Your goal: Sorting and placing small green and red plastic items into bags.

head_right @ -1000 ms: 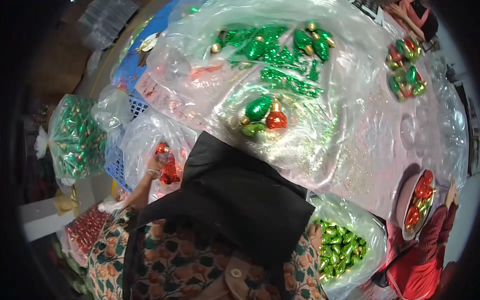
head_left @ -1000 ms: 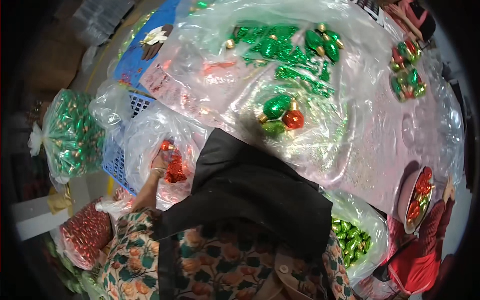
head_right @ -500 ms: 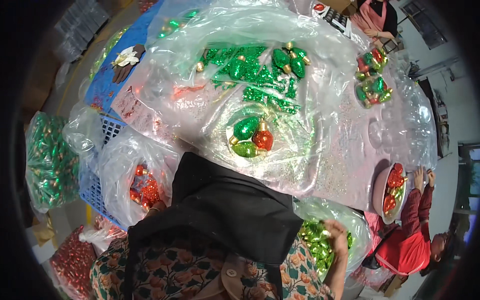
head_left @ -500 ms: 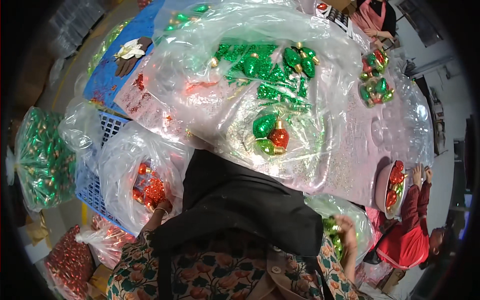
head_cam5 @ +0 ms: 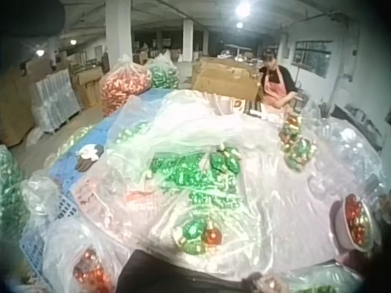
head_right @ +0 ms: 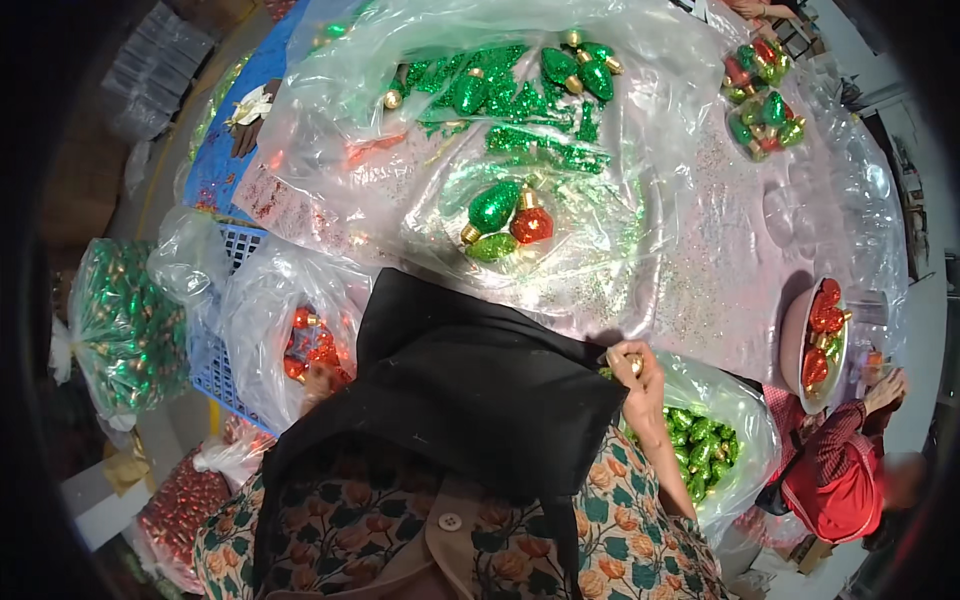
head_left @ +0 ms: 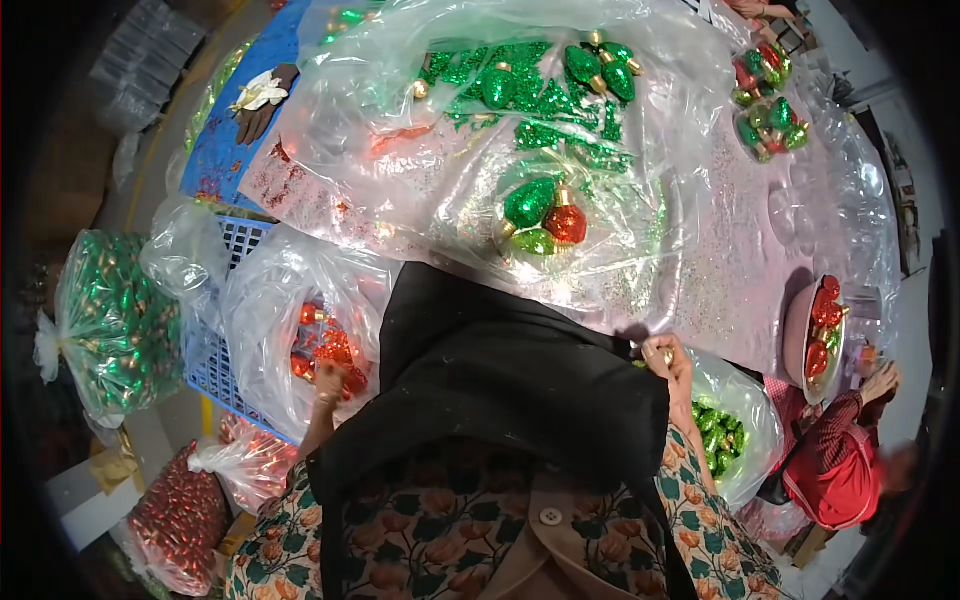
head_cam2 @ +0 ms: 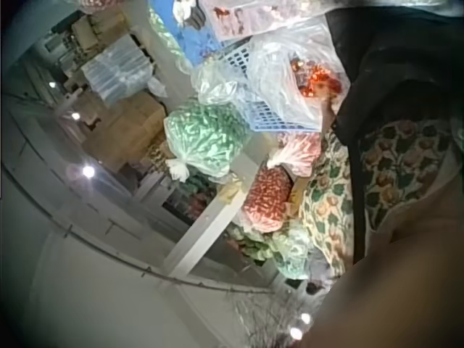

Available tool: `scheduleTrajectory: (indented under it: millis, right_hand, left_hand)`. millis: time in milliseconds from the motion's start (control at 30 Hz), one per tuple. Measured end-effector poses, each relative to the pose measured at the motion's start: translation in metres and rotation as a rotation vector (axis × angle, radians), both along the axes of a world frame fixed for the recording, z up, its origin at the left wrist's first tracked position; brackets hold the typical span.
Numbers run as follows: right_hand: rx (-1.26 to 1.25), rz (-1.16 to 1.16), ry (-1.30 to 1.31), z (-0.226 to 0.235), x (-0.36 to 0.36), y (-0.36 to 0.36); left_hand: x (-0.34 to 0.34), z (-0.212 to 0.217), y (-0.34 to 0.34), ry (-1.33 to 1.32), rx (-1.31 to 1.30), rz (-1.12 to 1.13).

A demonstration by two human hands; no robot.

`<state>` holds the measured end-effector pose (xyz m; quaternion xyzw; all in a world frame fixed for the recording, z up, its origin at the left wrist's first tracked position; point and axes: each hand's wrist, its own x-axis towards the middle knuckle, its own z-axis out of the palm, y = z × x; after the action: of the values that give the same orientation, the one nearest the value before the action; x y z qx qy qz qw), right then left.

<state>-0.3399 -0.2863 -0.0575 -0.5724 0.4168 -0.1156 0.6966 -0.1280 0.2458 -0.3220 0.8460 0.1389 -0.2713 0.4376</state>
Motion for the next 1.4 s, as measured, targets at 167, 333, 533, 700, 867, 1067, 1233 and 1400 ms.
scheduleTrajectory:
  millis: [167,333,533,700,867,1067,1233,1400]
  right_hand:
    - [-0.095,0.251,-0.107,0.009,0.043,-0.031]
    - [-0.831,0.287,-0.187,0.06,0.146,-0.075]
    - [-1.03,0.577,-0.141,0.051,0.285,-0.114]
    - [-1.217,0.792,-0.22,0.024,0.367,-0.091]
    - [-1.574,1.113,-0.195,-0.016,0.42,-0.088]
    - [-1.744,1.034,-0.155,-0.031,0.422,-0.095]
    - [-0.515,0.492,-0.533,0.059,0.34,-0.089]
    - [-0.054,0.722,-0.603,0.111,0.228,-0.025]
  left_hand:
    - [0.144,0.169,-0.076,-0.24,-0.716,0.508]
    - [0.156,0.357,-0.266,-0.882,-0.712,-0.266]
    - [0.107,0.392,-0.381,-0.662,-0.538,-0.856]
    - [0.1,0.375,-0.397,-0.636,-0.3,-1.13]
    - [0.107,0.354,-0.404,-0.839,-0.138,-1.334]
    - [0.11,0.337,-0.4,-0.776,-0.007,-1.509]
    - [0.116,0.337,-0.398,-0.976,0.155,-1.588]
    - [0.126,0.307,-0.39,-0.481,-0.432,-1.295]
